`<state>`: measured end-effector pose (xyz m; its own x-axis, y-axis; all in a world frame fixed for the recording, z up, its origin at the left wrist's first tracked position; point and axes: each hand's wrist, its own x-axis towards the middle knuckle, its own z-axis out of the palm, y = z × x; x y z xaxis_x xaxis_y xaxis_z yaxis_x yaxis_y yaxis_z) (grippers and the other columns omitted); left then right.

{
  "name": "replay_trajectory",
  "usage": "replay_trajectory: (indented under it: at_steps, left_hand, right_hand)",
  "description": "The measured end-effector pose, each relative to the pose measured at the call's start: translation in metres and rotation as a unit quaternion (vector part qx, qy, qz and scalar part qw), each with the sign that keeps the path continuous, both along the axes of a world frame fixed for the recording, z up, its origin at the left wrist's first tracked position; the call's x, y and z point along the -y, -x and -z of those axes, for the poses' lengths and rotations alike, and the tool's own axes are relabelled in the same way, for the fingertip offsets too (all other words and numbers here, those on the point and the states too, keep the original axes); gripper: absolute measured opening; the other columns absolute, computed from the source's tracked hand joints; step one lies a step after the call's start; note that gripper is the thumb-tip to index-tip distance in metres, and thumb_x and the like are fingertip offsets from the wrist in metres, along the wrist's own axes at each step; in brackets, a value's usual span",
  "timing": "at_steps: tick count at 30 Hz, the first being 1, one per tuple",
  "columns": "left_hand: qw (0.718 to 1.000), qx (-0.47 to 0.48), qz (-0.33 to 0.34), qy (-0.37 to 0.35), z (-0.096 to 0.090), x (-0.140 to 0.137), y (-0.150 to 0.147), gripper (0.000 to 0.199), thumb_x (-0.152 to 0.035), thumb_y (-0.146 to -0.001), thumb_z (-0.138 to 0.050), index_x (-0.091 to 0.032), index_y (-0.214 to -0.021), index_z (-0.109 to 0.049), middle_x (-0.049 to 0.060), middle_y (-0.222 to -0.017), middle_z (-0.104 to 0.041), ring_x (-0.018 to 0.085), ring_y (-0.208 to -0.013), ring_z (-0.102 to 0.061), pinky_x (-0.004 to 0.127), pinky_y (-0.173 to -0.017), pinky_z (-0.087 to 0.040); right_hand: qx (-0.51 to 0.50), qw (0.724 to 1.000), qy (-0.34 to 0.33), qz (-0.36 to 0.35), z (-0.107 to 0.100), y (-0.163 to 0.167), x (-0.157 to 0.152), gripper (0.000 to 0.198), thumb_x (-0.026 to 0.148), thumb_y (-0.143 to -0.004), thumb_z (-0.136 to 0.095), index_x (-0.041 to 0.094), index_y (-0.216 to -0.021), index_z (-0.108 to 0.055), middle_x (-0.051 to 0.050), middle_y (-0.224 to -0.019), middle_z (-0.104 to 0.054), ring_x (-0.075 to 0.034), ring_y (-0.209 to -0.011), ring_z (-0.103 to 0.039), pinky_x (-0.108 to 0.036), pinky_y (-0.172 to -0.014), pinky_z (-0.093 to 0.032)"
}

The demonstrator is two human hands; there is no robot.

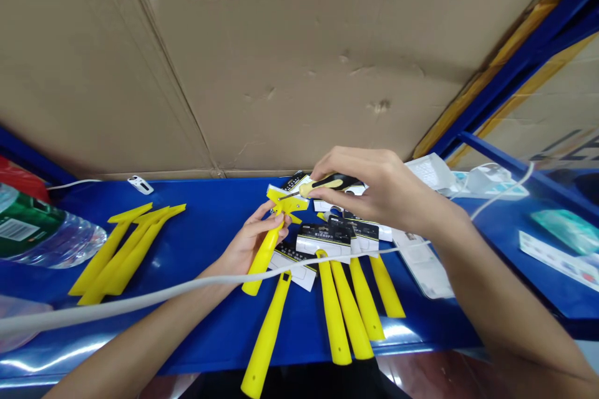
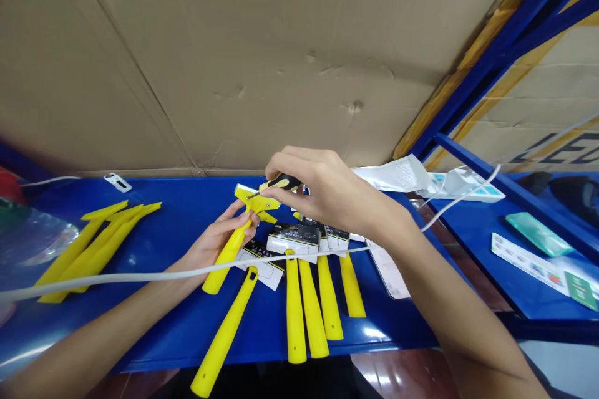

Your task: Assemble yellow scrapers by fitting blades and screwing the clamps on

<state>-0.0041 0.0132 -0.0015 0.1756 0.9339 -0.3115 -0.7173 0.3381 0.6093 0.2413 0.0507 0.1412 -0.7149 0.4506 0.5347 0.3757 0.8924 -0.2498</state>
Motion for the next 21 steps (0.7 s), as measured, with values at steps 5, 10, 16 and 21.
replay_trajectory:
  at_steps: [5, 10, 16, 21]
  left_hand:
    - [1.0, -0.003, -0.006, -0.002, -0.008, 0.001, -0.001, 0.054, 0.0, -0.067, -0.094, -0.021, -0.105, -0.061, 0.005, -0.089, -0.074, 0.014, -0.069, -0.071, 0.02, -0.06, -0.057]
    - [1.0, -0.016, -0.003, -0.008, -0.012, 0.001, 0.0, 0.053, -0.002, -0.068, -0.094, -0.02, -0.107, -0.063, 0.006, -0.087, -0.076, 0.014, -0.068, -0.072, 0.019, -0.061, -0.057]
    - [0.999, -0.022, -0.013, -0.019, -0.002, 0.0, -0.001, 0.056, -0.003, -0.064, -0.097, -0.02, -0.105, -0.063, 0.005, -0.086, -0.076, 0.015, -0.067, -0.072, 0.022, -0.061, -0.057]
    - [0.999, -0.025, -0.029, -0.026, -0.002, 0.0, -0.001, 0.056, -0.001, -0.063, -0.097, -0.019, -0.106, -0.064, 0.005, -0.087, -0.075, 0.016, -0.07, -0.073, 0.021, -0.061, -0.056]
  right_hand:
    - [0.022, 0.998, 0.038, -0.038, -0.005, -0.002, 0.005, 0.013, 0.026, -0.108, -0.063, 0.021, -0.119, -0.069, -0.01, -0.12, -0.075, -0.024, -0.104, -0.072, -0.038, -0.089, -0.055]
    - [0.054, 0.996, 0.049, -0.05, -0.005, -0.004, 0.008, 0.02, 0.019, -0.107, -0.06, 0.024, -0.125, -0.066, -0.011, -0.126, -0.073, -0.025, -0.11, -0.071, -0.038, -0.091, -0.055]
    - [0.062, 0.997, 0.036, 0.021, -0.006, -0.002, 0.009, 0.016, 0.034, -0.106, -0.069, 0.023, -0.117, -0.072, -0.008, -0.107, -0.081, -0.022, -0.088, -0.074, -0.034, -0.076, -0.053]
    - [0.057, 0.997, 0.035, 0.049, -0.003, -0.003, 0.006, 0.018, 0.036, -0.108, -0.068, 0.021, -0.113, -0.078, -0.005, -0.1, -0.085, -0.02, -0.082, -0.078, -0.033, -0.074, -0.052]
